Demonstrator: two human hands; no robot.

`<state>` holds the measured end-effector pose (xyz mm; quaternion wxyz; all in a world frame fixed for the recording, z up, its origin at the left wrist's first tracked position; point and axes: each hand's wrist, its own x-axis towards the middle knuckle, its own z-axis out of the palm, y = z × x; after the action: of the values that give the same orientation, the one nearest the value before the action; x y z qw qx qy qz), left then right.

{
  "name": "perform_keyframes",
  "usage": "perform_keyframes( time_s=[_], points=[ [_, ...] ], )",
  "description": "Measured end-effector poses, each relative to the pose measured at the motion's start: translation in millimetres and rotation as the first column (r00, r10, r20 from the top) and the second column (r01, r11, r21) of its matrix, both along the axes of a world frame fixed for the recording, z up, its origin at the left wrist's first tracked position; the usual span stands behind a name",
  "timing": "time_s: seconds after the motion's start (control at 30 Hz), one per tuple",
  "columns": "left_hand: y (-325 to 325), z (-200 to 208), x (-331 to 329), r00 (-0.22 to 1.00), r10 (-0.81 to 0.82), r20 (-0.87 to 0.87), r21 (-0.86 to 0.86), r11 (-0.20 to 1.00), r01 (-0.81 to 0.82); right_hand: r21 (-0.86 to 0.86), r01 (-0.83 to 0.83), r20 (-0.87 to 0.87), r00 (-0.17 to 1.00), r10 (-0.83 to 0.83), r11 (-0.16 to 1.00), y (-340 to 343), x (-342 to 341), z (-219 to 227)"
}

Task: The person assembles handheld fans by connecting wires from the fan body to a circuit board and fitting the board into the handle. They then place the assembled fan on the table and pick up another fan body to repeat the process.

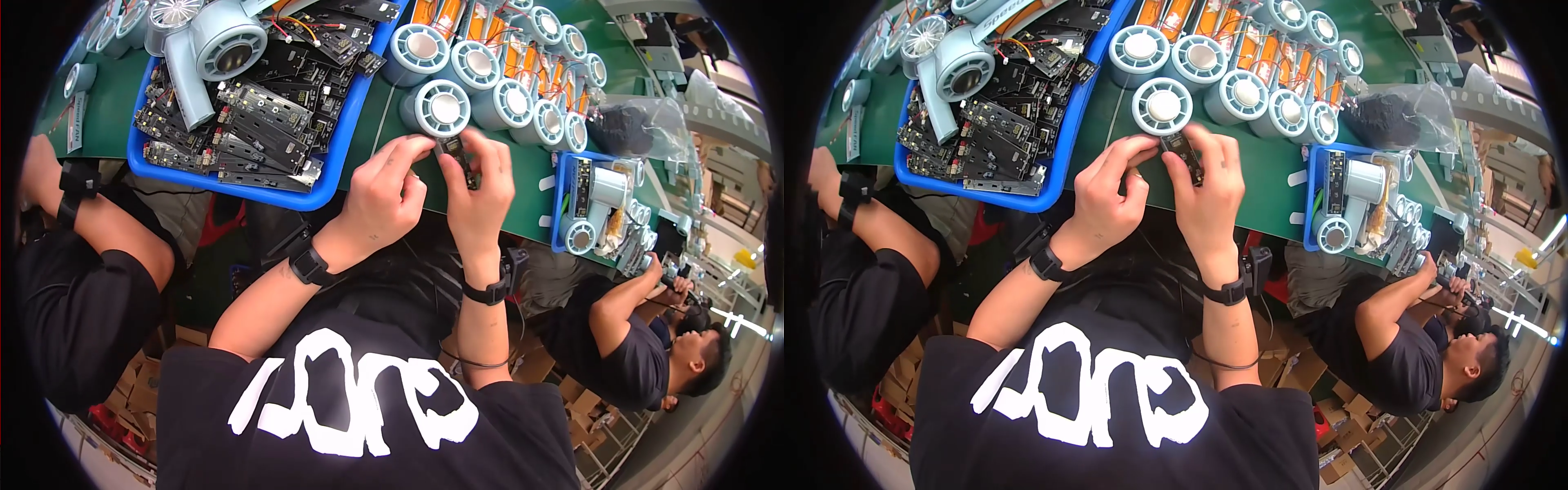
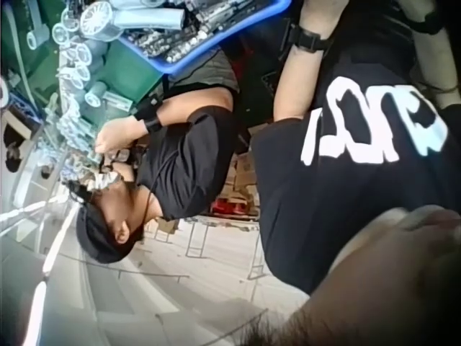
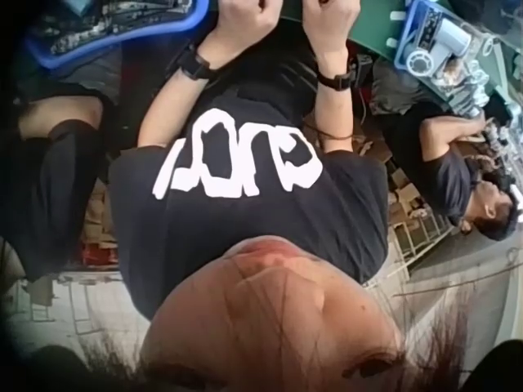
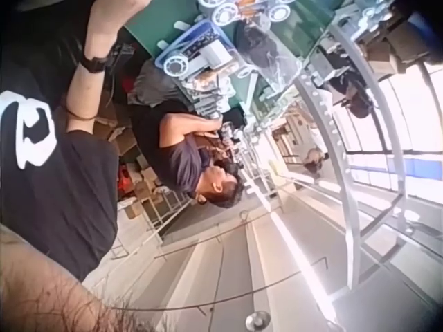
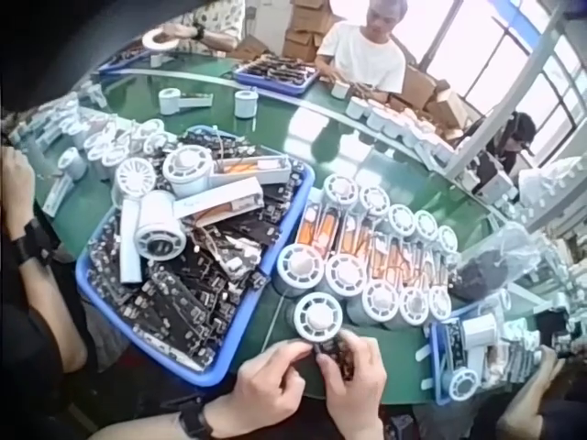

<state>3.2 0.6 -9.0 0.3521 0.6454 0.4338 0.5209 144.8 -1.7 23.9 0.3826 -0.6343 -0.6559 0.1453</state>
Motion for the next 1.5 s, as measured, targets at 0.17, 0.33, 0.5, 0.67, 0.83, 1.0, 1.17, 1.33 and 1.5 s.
perform_keyframes(
  time_s=[0.17,0.33,0.5,0.67,0.83,1.0,1.17,1.33,1.5],
  points=[
    [2.2,3.9,-2.7,0.997,0.071,-0.033,0.038,0.997,-0.07,-0.084,-0.114,0.296,0.946,0.134,0.99,5.3,5.2,-4.6],
    [-16.1,-5.3,-14.8,0.999,0.034,0.015,0.086,0.996,-0.036,-0.218,-0.174,0.094,0.976,0.198,0.96,-18.5,4.8,30.8],
    [-6.7,3.3,-11.0,0.995,0.01,0.097,0.123,0.992,-0.022,-0.1,-0.192,0.175,0.962,0.207,0.976,17.9,33.7,96.9],
    [-5.4,4.1,-10.2,0.999,-0.007,0.04,0.059,0.998,0.005,0.15,-0.195,0.397,0.91,0.122,0.969,199.3,67.7,107.6],
    [-1.1,0.0,-6.4,0.999,-0.039,-0.03,0.115,0.992,0.042,-0.015,-0.2,0.679,0.717,0.157,0.98,347.9,117.7,55.0],
    [-5.5,2.0,0.9,0.999,0.012,-0.035,0.097,0.995,-0.008,-0.395,0.084,0.653,0.726,0.215,0.915,393.0,105.1,24.7],
    [0.6,3.5,-5.3,0.999,-0.034,-0.026,0.107,0.994,0.036,-0.389,0.111,0.774,0.578,0.26,0.914,380.1,118.7,32.2],
    [3.3,1.7,-10.6,1.0,-0.03,-0.002,0.068,0.997,0.03,0.071,-0.382,0.597,0.756,0.267,0.921,333.7,75.9,74.1],
    [-0.5,-0.8,-11.1,0.999,-0.05,0.022,0.058,0.997,0.048,-0.398,-0.494,0.269,0.743,0.613,0.773,193.2,9.1,112.0]
  ],
)
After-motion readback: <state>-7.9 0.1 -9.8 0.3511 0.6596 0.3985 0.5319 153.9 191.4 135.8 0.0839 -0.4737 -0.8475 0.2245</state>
